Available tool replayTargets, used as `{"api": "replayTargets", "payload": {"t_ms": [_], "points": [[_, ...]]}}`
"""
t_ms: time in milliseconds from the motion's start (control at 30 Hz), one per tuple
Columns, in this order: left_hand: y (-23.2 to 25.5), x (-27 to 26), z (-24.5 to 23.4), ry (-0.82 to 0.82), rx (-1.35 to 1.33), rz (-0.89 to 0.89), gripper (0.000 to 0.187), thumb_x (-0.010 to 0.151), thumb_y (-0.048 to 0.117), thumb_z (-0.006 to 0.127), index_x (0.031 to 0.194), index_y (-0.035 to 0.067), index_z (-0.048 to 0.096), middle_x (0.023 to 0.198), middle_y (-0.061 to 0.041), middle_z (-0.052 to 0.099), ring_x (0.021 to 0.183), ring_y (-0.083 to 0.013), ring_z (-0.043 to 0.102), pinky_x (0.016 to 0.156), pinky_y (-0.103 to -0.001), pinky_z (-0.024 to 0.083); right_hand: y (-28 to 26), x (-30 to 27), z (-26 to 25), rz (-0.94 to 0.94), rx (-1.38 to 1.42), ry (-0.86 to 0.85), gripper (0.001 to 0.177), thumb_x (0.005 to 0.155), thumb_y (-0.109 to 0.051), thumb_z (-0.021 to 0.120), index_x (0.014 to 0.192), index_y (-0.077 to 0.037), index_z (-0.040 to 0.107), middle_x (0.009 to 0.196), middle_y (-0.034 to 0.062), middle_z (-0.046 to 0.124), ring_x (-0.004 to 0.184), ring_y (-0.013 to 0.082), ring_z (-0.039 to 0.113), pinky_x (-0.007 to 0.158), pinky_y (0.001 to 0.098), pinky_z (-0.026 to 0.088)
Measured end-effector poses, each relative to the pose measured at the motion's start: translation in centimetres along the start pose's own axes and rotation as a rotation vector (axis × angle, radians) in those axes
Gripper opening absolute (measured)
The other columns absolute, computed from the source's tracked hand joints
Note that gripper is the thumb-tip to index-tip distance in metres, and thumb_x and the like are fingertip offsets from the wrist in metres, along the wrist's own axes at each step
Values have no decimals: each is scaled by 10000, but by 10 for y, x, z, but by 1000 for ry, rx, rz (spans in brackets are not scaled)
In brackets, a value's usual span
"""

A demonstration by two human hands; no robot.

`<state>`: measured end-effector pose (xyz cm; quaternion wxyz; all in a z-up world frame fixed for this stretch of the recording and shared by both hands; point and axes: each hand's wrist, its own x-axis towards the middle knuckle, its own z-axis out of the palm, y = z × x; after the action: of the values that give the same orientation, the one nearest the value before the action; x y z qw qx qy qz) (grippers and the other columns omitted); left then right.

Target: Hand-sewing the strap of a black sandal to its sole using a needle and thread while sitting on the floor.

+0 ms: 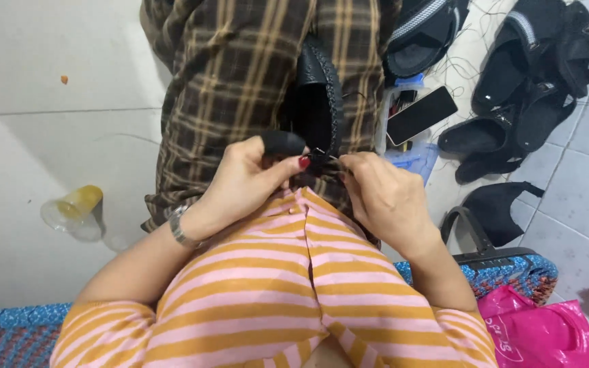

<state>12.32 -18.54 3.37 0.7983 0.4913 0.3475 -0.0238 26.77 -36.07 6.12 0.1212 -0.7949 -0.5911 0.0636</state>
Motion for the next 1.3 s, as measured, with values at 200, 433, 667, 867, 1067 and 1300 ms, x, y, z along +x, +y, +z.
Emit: {"api": "replayTargets", "payload": {"t_ms": [200,433,667,867,1067,1300], "points": [[-1,11,-3,-151,266,251,248,824,58,792,1071,62,773,866,-133,740,806,-190,716,703,-341,601,-9,-3,-38,35,-258,-147,380,932,-149,590,1291,-276,597,867,-51,577,651,165,650,565,309,539],[-2,20,0,-44,508,571,336,857,22,756,1184,39,680,708,-80,543,619,-304,639,553,-387,531,13,-27,-53,269,538,-205,501,884,-172,707,1374,-101,625,927,91,706,640,327,674,522,332,529],[1,21,-5,-99,475,605,360,888,100,763,1221,37,640,830,-136,624,653,-297,676,581,-395,543,25,-18,20,166,1187,81,82,759,-47,846,771,-47,764,842,109,709,738,228,693,722,333,565],[-8,31,2,-50,692,774,354,910,124,760,1160,-100,647,1003,-276,671,892,-444,701,756,-459,597,29,-21,17,150,1072,104,84,789,-43,834,826,-13,764,911,135,705,811,256,716,755,366,572],[-3,40,5,84,952,1322,153,982,92,556,830,79,577,910,-91,564,770,-277,570,676,-374,500,29,-26,23,73,849,156,288,842,-211,836,935,16,685,944,190,639,858,334,656,739,427,531],[0,42,9,161,943,1366,233,1003,75,498,770,70,500,820,-45,472,702,-250,492,611,-361,427,46,-34,36,102,1118,87,133,822,-84,790,778,15,713,849,178,687,766,244,704,678,354,554]]}}
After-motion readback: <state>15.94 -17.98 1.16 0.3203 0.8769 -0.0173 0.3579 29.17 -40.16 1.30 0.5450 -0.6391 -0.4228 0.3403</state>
